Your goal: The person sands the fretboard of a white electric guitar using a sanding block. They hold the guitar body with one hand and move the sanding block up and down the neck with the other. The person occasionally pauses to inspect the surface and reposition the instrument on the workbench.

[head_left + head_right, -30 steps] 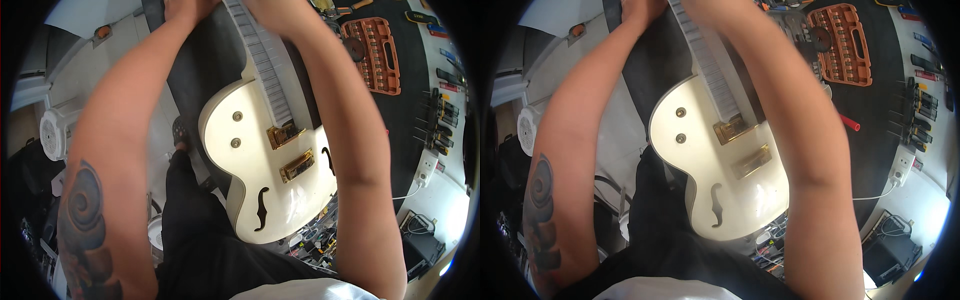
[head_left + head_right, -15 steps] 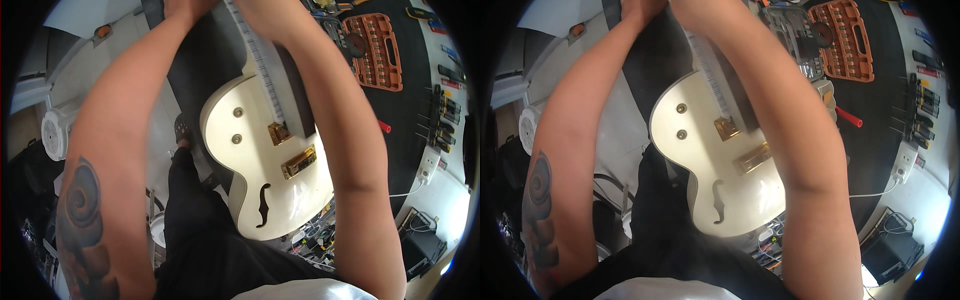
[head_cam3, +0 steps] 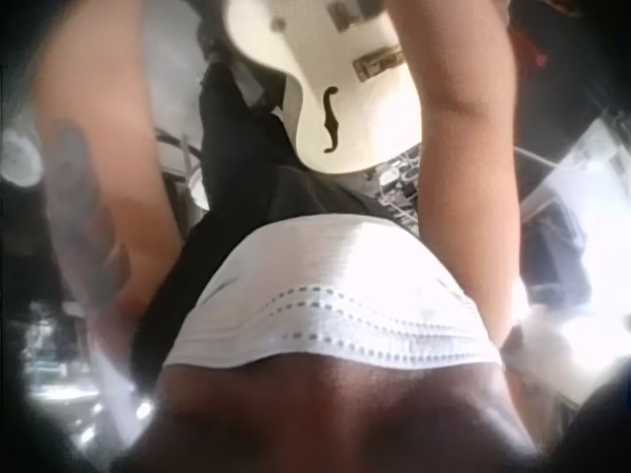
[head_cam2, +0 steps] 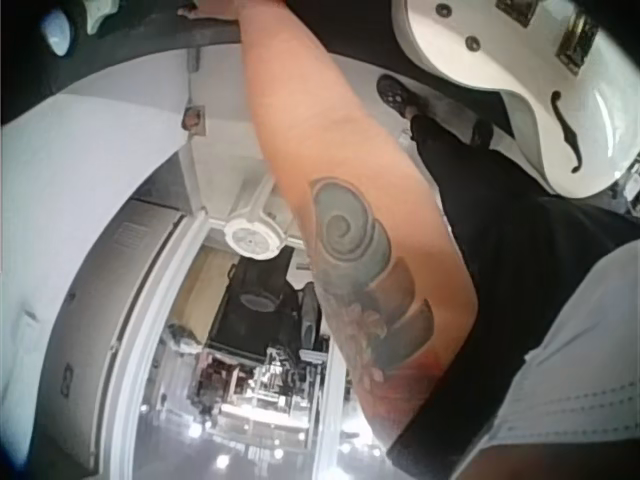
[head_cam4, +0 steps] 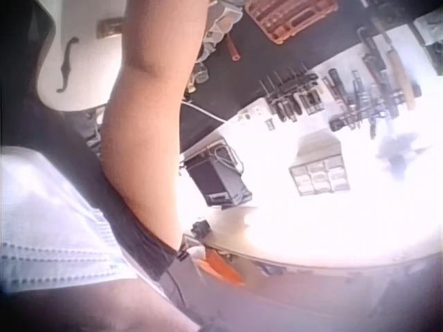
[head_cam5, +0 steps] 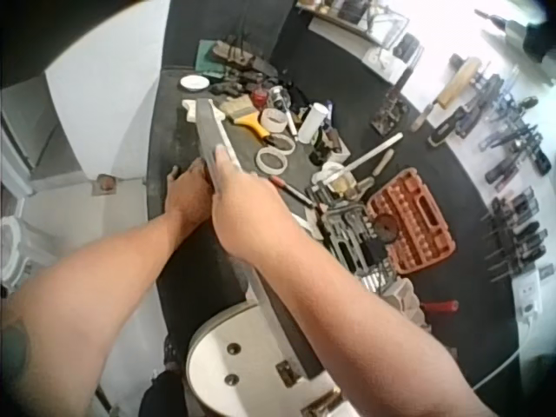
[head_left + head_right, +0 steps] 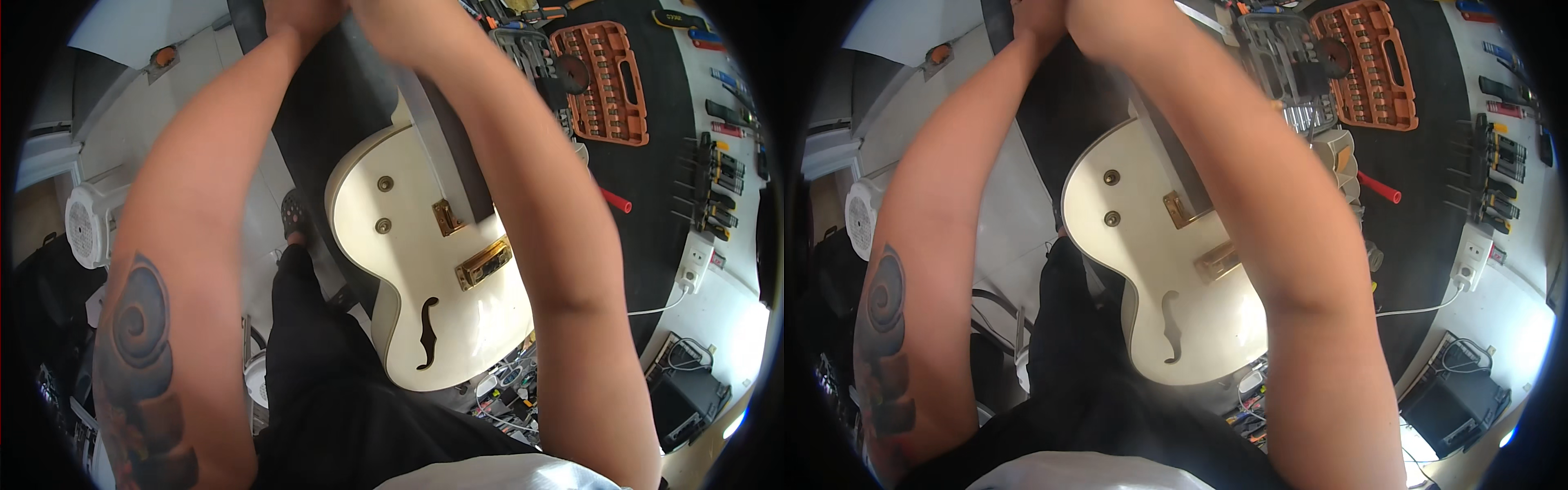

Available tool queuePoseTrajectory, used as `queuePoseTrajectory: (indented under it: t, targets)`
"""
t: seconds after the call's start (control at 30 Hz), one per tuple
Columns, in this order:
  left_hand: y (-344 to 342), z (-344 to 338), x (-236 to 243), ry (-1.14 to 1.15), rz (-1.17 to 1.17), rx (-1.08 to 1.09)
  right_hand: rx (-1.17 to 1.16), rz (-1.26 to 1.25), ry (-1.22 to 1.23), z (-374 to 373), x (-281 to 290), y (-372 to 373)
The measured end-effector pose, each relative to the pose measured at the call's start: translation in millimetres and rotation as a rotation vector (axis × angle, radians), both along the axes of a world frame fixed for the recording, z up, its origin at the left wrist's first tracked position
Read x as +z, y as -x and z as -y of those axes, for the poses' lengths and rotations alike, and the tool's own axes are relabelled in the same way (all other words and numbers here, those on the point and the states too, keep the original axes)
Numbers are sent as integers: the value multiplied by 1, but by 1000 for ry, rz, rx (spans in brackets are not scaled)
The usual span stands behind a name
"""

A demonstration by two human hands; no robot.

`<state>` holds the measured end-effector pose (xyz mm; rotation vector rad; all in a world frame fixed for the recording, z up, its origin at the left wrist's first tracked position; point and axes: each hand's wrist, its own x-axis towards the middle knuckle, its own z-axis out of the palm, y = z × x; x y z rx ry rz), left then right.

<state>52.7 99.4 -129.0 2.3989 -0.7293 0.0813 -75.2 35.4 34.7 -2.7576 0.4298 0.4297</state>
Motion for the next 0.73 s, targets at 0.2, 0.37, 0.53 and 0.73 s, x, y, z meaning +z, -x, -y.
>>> queuePoseTrajectory:
  t: [0.2,0.37,0.53,0.73]
  targets:
    - [1,-7,8,-41,-101,37,-50,461,-117,-17,-36,116]
    - [-9,-4,-18,5,-23,43,-3,416,-86,-29,-31,175]
    - [2,1,3,71,-9,-4,50,416,45,9,-22,4]
    - [-5,-6,1,27,-51,-25,77,388,-98,-17,-16,129]
